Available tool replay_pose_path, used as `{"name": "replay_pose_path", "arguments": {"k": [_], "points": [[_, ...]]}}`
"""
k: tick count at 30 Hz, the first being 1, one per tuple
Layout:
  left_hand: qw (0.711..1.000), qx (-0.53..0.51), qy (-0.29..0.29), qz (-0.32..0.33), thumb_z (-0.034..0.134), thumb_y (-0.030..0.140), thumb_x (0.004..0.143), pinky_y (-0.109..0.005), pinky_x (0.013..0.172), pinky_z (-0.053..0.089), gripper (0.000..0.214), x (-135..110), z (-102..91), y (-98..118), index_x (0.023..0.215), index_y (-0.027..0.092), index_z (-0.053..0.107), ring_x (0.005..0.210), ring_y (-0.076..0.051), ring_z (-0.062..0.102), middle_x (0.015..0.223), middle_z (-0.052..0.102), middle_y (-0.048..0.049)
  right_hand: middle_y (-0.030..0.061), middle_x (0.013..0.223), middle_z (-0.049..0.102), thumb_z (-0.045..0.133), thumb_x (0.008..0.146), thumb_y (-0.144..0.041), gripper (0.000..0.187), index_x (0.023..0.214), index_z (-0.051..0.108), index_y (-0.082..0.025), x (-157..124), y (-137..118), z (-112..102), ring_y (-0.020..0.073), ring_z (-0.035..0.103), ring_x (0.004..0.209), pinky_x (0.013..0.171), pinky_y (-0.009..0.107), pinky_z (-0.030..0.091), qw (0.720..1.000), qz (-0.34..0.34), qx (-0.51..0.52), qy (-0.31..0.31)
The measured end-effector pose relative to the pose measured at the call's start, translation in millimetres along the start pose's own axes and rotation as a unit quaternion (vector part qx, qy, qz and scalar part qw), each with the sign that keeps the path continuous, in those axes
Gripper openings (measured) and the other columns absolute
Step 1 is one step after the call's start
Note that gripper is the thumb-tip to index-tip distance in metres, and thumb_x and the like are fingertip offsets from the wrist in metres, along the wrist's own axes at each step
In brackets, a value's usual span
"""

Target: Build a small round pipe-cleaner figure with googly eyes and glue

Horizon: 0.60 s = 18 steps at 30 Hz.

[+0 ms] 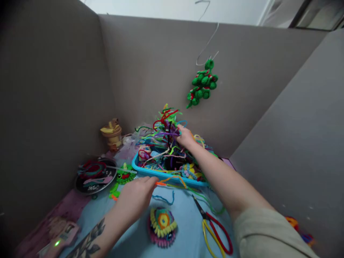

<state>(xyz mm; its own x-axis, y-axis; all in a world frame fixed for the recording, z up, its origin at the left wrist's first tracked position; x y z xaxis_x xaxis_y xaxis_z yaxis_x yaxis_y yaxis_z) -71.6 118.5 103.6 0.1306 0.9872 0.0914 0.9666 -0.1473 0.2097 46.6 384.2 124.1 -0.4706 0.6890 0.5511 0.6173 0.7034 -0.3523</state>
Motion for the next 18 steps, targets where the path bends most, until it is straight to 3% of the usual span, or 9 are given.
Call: {"name": "replay_pose_path", "arguments": {"k": [4,8,12,18], "points": [[1.0,0.001,-0.01,0.01,0.036,0.02,0.087,-0.028,0.066,0.045,0.022,-1,0.1,3,0.098,0.021,0.056,0.08,-0.019,0.06,0.087,0.064,-0.0045,0.0,0.071,0.061,0.057,0.064,-0.028,0.025,0.086,0.056,-0.017,-3,19,-19,0.0151,0.053,0.063,0.063,0.028,0.044,0.993,0.019,0.109,0.05],[0.999,0.016,-0.038,-0.003,0.039,0.016,0.084,-0.027,0.066,0.045,0.022,-1,1.6,1,0.098,0.021,0.055,0.081,-0.019,0.061,0.088,0.063,-0.0052,-0.0006,0.07,0.06,0.058,0.06,-0.027,0.022,0.079,0.055,-0.017,-6,28,-25,0.0141,0.053,0.062,0.064,0.029,0.046,0.979,0.037,0.187,0.069],[0.998,0.017,-0.066,-0.001,0.04,0.013,0.081,-0.027,0.068,0.045,0.03,1,9.4,-2,0.107,0.022,0.054,0.081,-0.02,0.061,0.091,0.063,-0.0055,-0.001,0.068,0.06,0.062,0.056,-0.025,0.022,0.075,0.055,-0.016,-6,34,-24,0.0132,0.054,0.061,0.063,0.028,0.047,0.963,0.058,0.259,0.046],[0.997,0.023,-0.077,0.0,0.039,0.012,0.081,-0.028,0.069,0.046,0.034,3,14.6,-4,0.11,0.022,0.052,0.082,-0.02,0.061,0.092,0.063,-0.0067,-0.0017,0.061,0.061,0.068,0.052,-0.027,0.025,0.072,0.058,-0.015,-14,44,-14,0.014,0.057,0.055,0.056,0.029,0.05,0.897,0.167,0.408,-0.024]]}}
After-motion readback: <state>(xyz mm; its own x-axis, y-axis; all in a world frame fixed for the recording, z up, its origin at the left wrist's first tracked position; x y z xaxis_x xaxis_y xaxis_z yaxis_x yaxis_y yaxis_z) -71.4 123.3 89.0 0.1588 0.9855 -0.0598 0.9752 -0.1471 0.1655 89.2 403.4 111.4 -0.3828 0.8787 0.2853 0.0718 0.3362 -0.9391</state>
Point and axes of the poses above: each hand's wrist, its own x-axis towards the middle knuckle, its own z-axis out of the palm, y = z × x, the point moved 4 cm from there along x, towards the middle knuckle
